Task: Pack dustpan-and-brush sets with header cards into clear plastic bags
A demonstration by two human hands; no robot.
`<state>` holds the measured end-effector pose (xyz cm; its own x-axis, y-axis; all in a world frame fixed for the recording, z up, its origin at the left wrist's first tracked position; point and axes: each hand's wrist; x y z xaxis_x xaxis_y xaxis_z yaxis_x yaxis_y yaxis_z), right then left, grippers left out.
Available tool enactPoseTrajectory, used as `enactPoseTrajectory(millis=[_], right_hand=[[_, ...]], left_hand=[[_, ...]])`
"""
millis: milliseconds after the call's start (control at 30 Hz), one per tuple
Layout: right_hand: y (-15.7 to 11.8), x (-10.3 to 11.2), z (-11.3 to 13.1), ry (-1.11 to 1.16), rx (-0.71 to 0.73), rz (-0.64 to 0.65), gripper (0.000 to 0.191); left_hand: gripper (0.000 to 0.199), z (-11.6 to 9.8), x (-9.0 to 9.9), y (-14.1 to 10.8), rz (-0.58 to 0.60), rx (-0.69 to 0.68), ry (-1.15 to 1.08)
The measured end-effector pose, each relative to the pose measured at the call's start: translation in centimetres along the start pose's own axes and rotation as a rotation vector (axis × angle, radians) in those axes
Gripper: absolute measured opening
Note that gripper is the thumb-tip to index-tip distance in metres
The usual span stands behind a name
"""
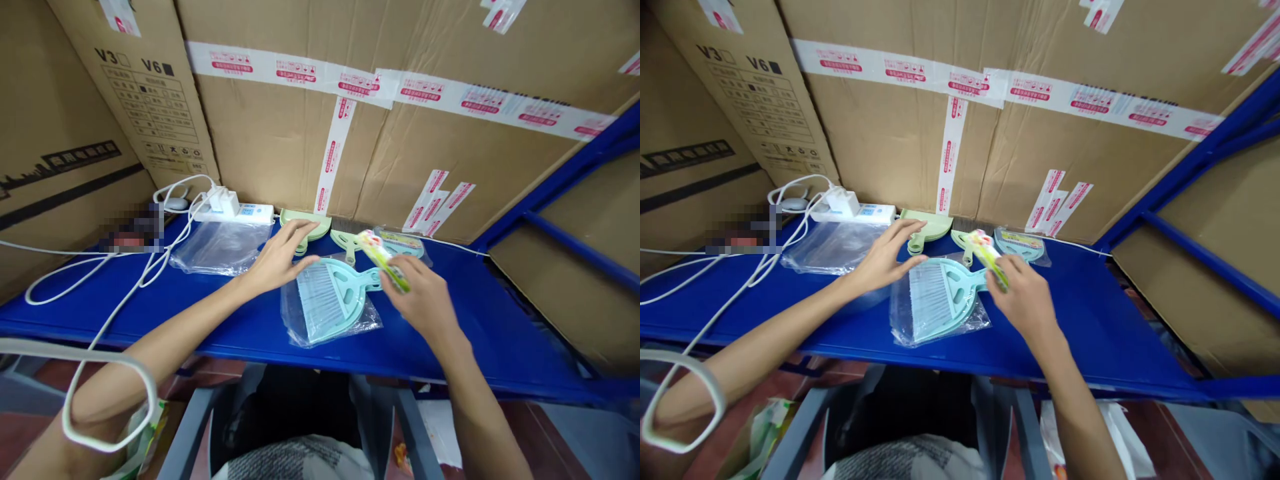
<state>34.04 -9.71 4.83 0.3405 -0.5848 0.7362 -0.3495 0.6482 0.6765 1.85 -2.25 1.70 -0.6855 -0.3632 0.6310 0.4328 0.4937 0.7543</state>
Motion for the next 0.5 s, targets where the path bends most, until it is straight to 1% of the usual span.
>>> enactPoseTrajectory(millis=[67,133,200,233,300,367,500], right_hand=[[-2.7,1.8,-0.8,-0.112,-0.185,0.064,0.02],[-5.3,2.8,-1.0,-0.261,-0.317,0.236,0.02],[-7.2,3.0,-0.4,-0.358,-0.399,0.419,0.018],[-7.7,2.7,0.0,-0.389,-0.424,0.48,0.017],[-7.9,2.0,1.1,-0.436,-0.45,0.524,0.019],[-7.2,1.2,1.8,-0.48,-0.46,0.516,0.023],[-6.0,0.3,2.0,-0.509,-0.467,0.522,0.029]], left_hand=[[0.053,0.1,0.2,0.1,-0.013,0.008,0.034],[0.048,0.2,0.2,0.0,-0.012,0.003,0.068],[0.048,0.2,0.0,-0.1,0.004,-0.003,0.09],[0.048,0.2,-0.1,-0.2,0.014,-0.008,0.096],[0.049,0.1,-0.5,-0.4,0.035,-0.022,0.103],[0.048,0.1,-0.8,-0.5,0.055,-0.032,0.108],[0.047,0.3,-0.9,-0.5,0.079,-0.026,0.117]])
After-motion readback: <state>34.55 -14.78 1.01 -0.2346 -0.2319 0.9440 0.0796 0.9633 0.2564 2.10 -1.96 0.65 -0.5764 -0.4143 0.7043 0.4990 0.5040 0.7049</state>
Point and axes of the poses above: each hand's wrist, its own y-axis towards the middle knuckle, its own x-axis out of the back of the hand, z = x × y, and after that the axes turned 3 degrees about y, right-handed
